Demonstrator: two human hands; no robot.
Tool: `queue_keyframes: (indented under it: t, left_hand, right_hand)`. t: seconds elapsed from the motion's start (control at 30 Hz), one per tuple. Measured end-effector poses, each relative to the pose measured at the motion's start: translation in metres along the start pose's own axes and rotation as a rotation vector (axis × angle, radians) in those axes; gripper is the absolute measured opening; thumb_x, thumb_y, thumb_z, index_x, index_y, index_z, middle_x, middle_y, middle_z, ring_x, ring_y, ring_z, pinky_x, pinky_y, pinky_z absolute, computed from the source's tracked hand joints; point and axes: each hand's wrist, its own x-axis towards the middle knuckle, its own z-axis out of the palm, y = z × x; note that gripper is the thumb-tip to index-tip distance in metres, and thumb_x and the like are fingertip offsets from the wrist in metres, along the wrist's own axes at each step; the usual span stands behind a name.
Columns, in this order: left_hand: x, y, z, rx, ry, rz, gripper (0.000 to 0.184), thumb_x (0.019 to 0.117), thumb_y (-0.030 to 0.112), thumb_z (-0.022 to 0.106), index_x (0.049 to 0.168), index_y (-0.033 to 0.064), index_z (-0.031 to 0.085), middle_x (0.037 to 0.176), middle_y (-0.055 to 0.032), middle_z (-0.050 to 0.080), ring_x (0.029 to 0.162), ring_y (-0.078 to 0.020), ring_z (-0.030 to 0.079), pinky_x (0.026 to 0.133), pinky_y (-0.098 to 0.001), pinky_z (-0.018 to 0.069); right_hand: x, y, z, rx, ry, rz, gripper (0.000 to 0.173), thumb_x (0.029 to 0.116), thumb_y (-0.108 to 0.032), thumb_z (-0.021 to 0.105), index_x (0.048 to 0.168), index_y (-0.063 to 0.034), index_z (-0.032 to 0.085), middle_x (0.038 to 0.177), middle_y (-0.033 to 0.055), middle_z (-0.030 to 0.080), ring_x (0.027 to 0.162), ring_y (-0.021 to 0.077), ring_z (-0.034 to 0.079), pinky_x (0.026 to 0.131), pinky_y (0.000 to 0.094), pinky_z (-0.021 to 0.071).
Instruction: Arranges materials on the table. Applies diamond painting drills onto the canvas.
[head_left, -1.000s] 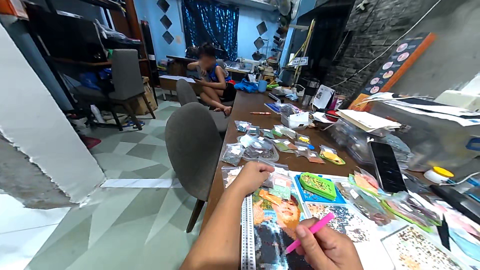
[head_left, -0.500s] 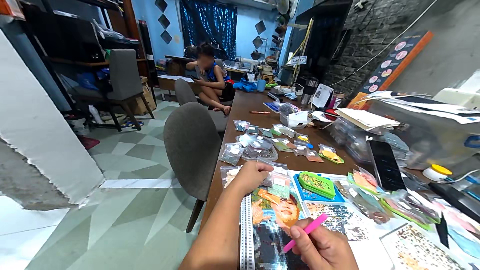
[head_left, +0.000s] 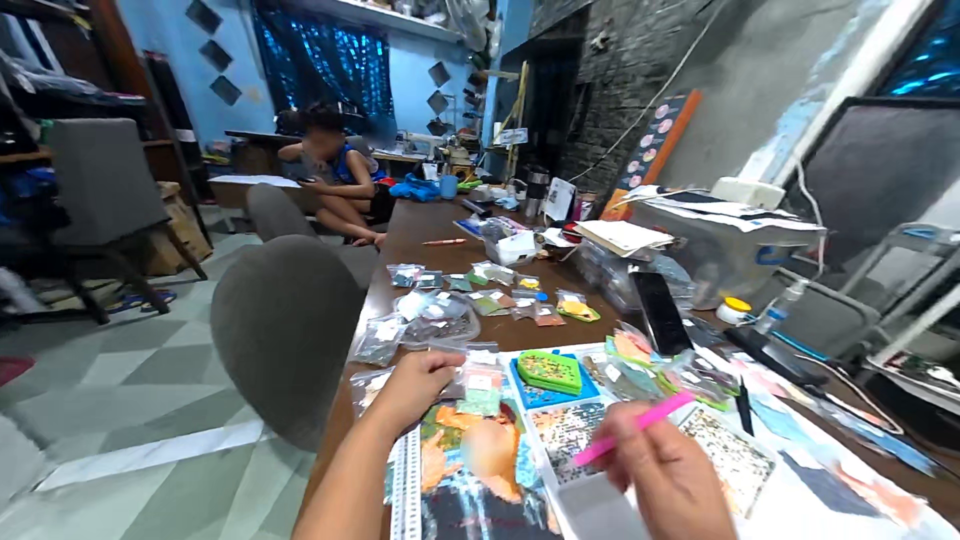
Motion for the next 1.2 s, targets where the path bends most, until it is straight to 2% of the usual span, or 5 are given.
queue_keyframes:
  t: [0.1,0.27,0.47,0.93,1.2]
  left_hand:
    - [0.001,-0.001,-0.002,0.006,0.008,-0.008,0.023,0.1041,0.007,0.055,0.121,0.0035,0.070,0.113,-0.0089,0.070,0.095,-0.0131,0.065,0.086,-0.0331,0.0524]
    - [0.003,-0.006,-0.002,-0.001,0.040,-0.031,0.022,0.1035,0.007,0.056,0.119,0.0053,0.071,0.109,-0.0066,0.071,0.089,-0.0117,0.065,0.079,-0.0311,0.0525]
    - [0.003,-0.007,-0.003,-0.003,0.059,-0.036,0.021,0.1032,0.006,0.056,0.118,0.0053,0.071,0.111,-0.0057,0.071,0.092,-0.0103,0.065,0.082,-0.0301,0.0520]
    - [0.003,-0.010,-0.003,-0.004,0.077,-0.031,0.020,0.1022,0.005,0.057,0.115,0.0059,0.073,0.102,-0.0036,0.072,0.081,-0.0071,0.064,0.072,-0.0250,0.0510]
    - [0.002,-0.009,-0.004,-0.002,0.074,-0.013,0.021,0.1025,0.004,0.056,0.116,0.0043,0.072,0.106,-0.0055,0.072,0.088,-0.0095,0.066,0.078,-0.0285,0.0526]
  right_hand:
    - [0.013,0.040,-0.043,-0.101,0.159,-0.018,0.035,0.1102,-0.033,0.041,0.096,-0.0073,0.061,0.077,-0.0103,0.067,0.062,-0.0055,0.060,0.055,0.0147,0.0514]
    - [0.001,0.082,-0.062,-0.170,0.144,0.025,0.037,0.1093,-0.034,0.043,0.096,-0.0058,0.063,0.078,-0.0072,0.068,0.060,-0.0063,0.058,0.053,0.0129,0.0490]
    - [0.002,0.086,-0.058,-0.261,0.117,0.012,0.040,0.1083,-0.039,0.045,0.092,-0.0078,0.064,0.067,-0.0087,0.059,0.055,-0.0069,0.052,0.050,0.0121,0.0445]
    - [0.002,0.089,-0.054,-0.245,0.028,0.036,0.036,0.1072,-0.037,0.048,0.092,-0.0086,0.064,0.067,-0.0081,0.061,0.054,-0.0061,0.053,0.050,0.0124,0.0448]
    - [0.002,0.089,-0.052,-0.302,0.010,0.031,0.038,0.1071,-0.038,0.047,0.093,-0.0078,0.065,0.067,-0.0059,0.062,0.054,-0.0042,0.055,0.050,0.0140,0.0466]
